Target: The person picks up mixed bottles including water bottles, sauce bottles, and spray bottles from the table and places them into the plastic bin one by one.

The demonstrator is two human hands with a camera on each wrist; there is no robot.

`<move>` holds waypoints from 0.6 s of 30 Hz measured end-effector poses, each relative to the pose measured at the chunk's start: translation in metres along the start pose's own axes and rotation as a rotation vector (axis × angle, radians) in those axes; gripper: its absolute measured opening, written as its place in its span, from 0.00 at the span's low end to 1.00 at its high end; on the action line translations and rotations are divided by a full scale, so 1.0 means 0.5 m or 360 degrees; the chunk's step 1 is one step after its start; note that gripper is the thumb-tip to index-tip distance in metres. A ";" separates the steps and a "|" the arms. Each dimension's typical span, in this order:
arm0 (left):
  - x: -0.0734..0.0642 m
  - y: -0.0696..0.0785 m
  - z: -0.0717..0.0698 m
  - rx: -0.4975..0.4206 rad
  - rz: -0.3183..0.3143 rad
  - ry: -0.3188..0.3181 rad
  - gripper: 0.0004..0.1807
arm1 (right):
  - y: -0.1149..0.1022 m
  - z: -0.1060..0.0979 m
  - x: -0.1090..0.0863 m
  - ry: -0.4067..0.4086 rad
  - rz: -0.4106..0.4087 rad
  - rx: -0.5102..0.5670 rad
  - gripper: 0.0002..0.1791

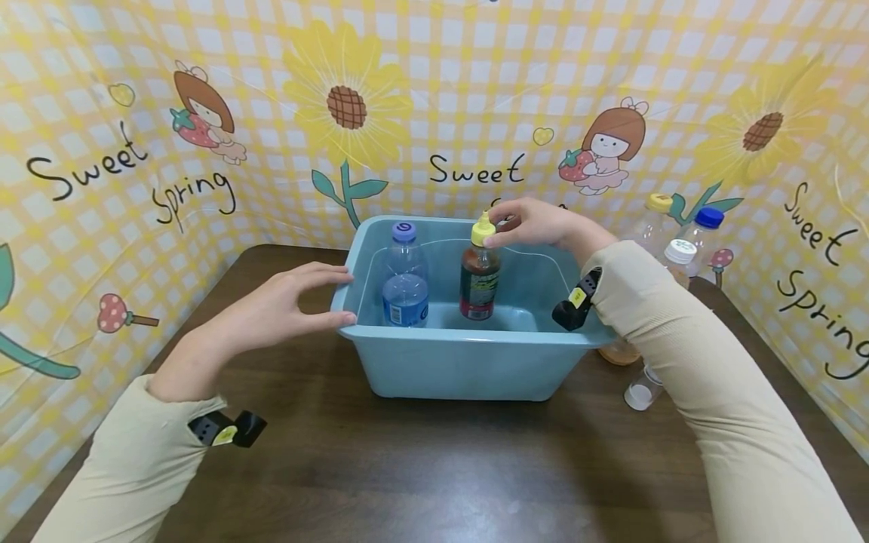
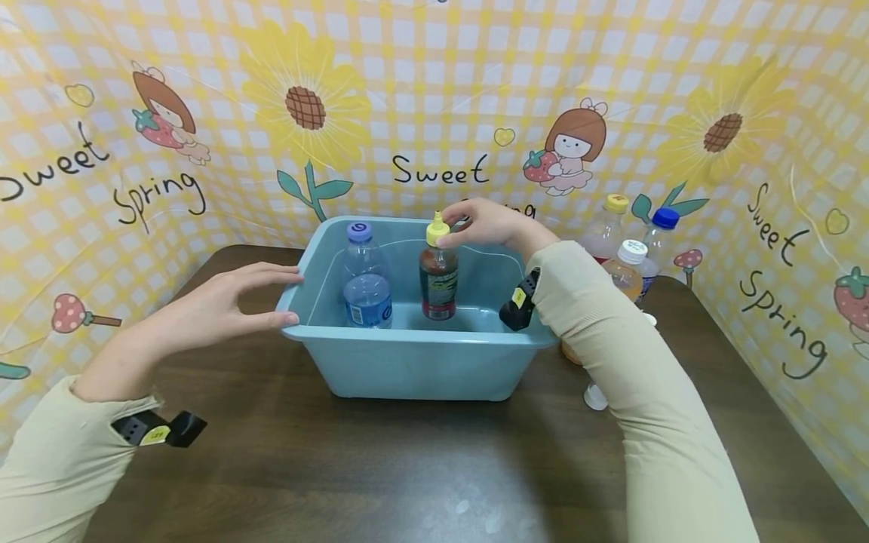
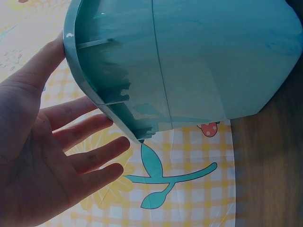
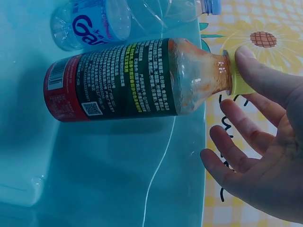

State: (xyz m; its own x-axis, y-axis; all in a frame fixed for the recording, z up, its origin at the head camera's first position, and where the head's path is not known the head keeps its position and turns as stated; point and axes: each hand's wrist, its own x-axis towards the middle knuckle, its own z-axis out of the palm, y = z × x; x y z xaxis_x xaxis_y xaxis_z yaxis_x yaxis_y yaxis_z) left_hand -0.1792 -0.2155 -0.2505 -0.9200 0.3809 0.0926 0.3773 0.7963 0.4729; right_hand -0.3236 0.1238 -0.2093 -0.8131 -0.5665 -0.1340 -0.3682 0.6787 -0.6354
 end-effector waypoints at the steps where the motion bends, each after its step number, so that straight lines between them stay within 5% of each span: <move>1: 0.000 0.000 0.000 -0.0001 -0.0001 -0.0001 0.37 | 0.001 0.001 0.003 -0.0007 0.0017 -0.0002 0.27; 18: 0.001 -0.001 -0.001 0.0002 -0.0006 -0.0008 0.37 | -0.004 0.025 0.038 -0.0072 -0.0055 -0.0039 0.23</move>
State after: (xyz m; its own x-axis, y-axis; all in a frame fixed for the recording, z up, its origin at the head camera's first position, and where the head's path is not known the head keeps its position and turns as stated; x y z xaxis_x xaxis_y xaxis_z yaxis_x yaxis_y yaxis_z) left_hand -0.1798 -0.2160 -0.2504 -0.9209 0.3801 0.0863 0.3737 0.7984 0.4722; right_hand -0.3328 0.1057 -0.2201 -0.7787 -0.6099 -0.1470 -0.4069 0.6694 -0.6216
